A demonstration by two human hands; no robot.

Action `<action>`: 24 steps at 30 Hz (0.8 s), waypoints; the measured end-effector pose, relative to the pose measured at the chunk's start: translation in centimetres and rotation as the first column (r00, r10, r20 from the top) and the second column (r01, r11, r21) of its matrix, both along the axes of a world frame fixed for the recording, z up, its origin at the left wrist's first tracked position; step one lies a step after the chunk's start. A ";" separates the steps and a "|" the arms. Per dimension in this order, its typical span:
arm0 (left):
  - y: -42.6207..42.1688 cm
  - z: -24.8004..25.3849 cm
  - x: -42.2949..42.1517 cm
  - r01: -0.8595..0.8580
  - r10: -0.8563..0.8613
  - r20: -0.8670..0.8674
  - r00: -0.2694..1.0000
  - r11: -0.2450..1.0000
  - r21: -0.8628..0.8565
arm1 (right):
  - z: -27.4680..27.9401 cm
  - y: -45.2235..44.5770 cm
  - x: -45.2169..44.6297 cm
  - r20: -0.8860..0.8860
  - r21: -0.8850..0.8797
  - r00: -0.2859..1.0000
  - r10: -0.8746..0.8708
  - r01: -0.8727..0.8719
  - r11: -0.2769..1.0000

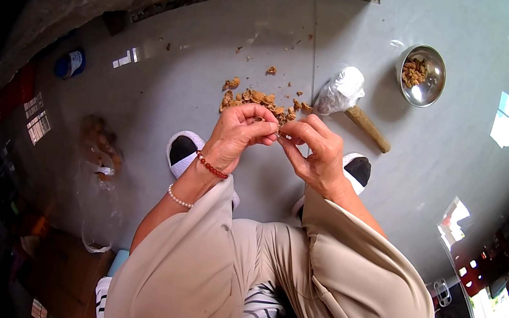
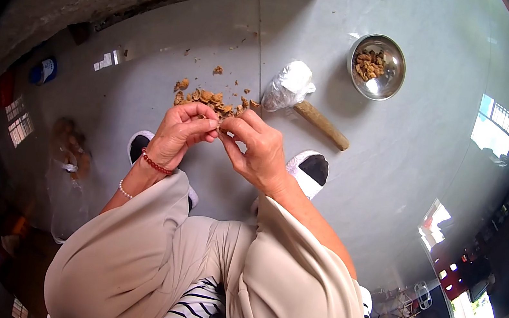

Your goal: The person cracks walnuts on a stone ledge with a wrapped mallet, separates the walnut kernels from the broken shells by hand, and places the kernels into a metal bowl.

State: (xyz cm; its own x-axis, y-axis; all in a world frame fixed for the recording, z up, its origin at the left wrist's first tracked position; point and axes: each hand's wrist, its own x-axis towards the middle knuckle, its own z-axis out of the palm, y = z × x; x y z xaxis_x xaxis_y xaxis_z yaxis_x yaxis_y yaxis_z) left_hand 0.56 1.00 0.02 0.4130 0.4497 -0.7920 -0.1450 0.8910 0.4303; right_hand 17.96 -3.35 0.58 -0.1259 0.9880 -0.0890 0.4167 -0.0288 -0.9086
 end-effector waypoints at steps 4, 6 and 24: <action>0.1 0.0 0.0 -0.014 0.015 -0.045 0.999 1.000 0.007 | -0.1 -0.2 0.1 0.120 0.061 0.991 0.055 -0.063 0.996; 0.1 0.0 0.1 -0.027 0.027 -0.062 0.998 1.000 0.009 | -0.2 -0.4 0.1 -0.094 -0.091 0.993 -0.074 0.066 0.994; 0.5 1.3 0.8 0.305 -0.123 -0.403 0.907 0.850 0.429 | -1.2 -0.2 2.5 -0.565 -0.824 0.316 -0.763 -0.162 0.543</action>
